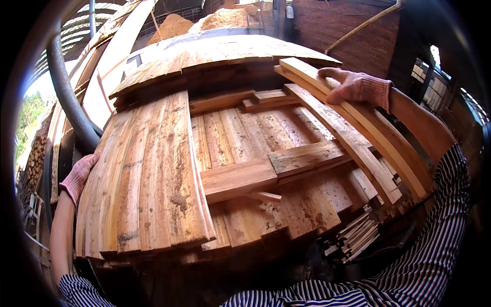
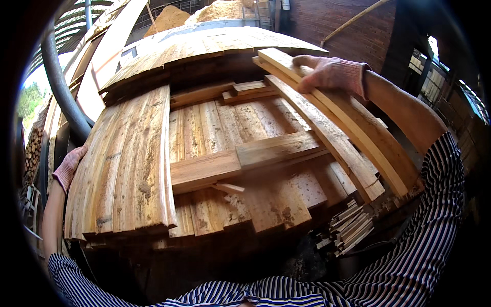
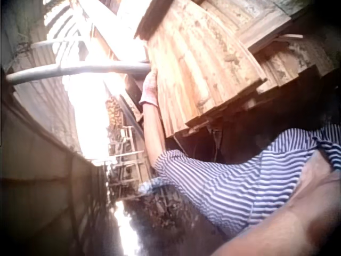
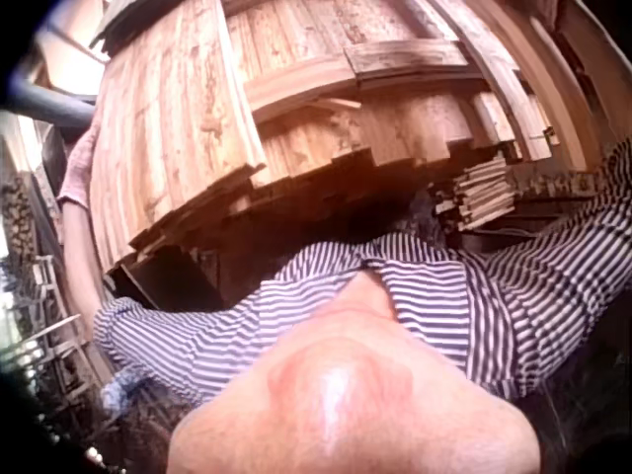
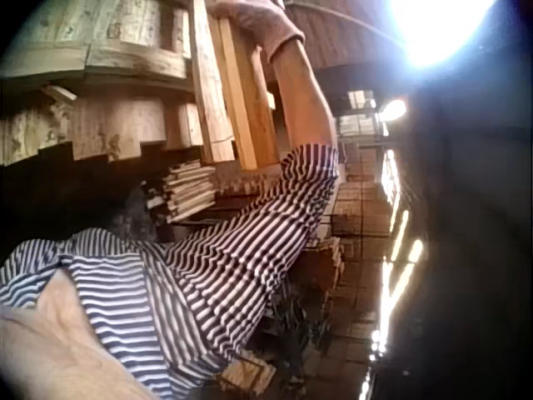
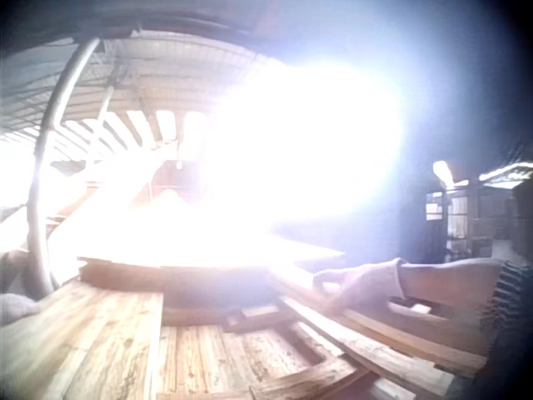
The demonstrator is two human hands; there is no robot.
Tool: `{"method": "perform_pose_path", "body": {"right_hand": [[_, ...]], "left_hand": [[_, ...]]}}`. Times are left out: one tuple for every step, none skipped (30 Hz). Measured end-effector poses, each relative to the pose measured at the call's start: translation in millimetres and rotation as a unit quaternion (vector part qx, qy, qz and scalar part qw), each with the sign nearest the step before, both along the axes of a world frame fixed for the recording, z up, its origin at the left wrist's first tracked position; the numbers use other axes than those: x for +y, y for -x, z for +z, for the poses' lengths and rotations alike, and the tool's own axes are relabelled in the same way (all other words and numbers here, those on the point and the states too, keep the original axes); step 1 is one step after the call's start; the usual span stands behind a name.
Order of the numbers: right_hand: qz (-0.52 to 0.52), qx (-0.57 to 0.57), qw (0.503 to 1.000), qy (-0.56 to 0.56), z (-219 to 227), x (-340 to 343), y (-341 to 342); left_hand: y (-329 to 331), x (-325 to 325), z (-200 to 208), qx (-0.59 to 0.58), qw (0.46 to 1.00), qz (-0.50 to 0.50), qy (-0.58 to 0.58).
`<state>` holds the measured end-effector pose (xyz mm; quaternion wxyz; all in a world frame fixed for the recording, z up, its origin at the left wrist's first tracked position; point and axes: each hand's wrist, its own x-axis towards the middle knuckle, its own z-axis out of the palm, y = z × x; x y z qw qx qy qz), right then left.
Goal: The person repeatedly picks up small wooden planks from a large pile and places them onto a vertical rack. The worker wears pink gloves and a striped shirt, handling the wood by hand to organize the pieces into a neat, upright stack.
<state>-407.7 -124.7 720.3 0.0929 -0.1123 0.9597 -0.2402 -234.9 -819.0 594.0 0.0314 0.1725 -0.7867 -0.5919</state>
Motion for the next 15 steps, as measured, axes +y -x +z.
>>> {"method": "perform_pose_path", "body": {"right_hand": [[0.026,-0.023,0.999,0.042,0.3,-27.2,-21.3],[0.093,-0.01,0.994,0.059,-17.0,-52.8,-0.7],[0.089,-0.059,0.989,0.102,-20.6,-92.8,-22.0],[0.153,-0.076,0.976,0.132,-44.3,-143.7,-1.5],[0.153,-0.017,0.986,0.067,-43.3,-167.7,-17.1],[0.192,0.002,0.979,0.061,-57.7,-205.8,-17.2],[0.201,0.1,0.974,0.026,-85.3,-233.8,9.6],[0.202,0.06,0.977,0.027,-84.8,-256.4,8.8],[0.2,0.003,0.973,0.117,-89.5,-265.3,3.9],[0.196,-0.054,0.957,0.205,-95.9,-272.0,-2.6],[0.169,-0.047,0.963,0.205,-100.1,-278.2,-8.5],[0.14,-0.039,0.968,0.205,-102.0,-280.3,-15.6],[0.108,-0.031,0.972,0.206,-103.9,-281.0,-22.7],[0.085,-0.046,0.972,0.215,-106.8,-278.9,-22.5],[0.087,-0.033,0.974,0.209,-116.0,-278.0,-19.1]], "left_hand": [[1.2,6.2,6.1,0.001,1.0,-0.013,0.0],[-6.4,-3.4,5.4,0.003,1.0,-0.005,0.004],[-6.4,-9.3,0.0,0.005,1.0,-0.001,0.007],[-33.0,-20.8,17.5,-0.008,0.999,0.035,0.027],[-18.0,-4.6,11.1,-0.002,1.0,0.007,-0.026],[-26.9,-4.5,15.9,-0.004,1.0,0.007,-0.016],[-16.3,1.0,16.1,0.001,1.0,-0.014,-0.012],[-14.9,1.3,11.6,-0.004,1.0,-0.024,-0.009],[-12.5,0.0,11.3,-0.012,0.999,-0.038,0.007],[-11.3,-1.9,12.3,-0.015,0.999,-0.04,-0.002],[-17.1,-3.9,12.8,-0.022,0.999,-0.036,-0.009],[-20.1,-2.5,15.9,-0.024,0.999,-0.033,-0.016],[-23.1,-0.2,17.9,-0.018,0.999,-0.031,-0.033],[-23.8,1.7,16.2,-0.008,0.997,-0.033,-0.064],[-24.2,1.4,11.6,0.0,0.995,-0.032,-0.093]]}}
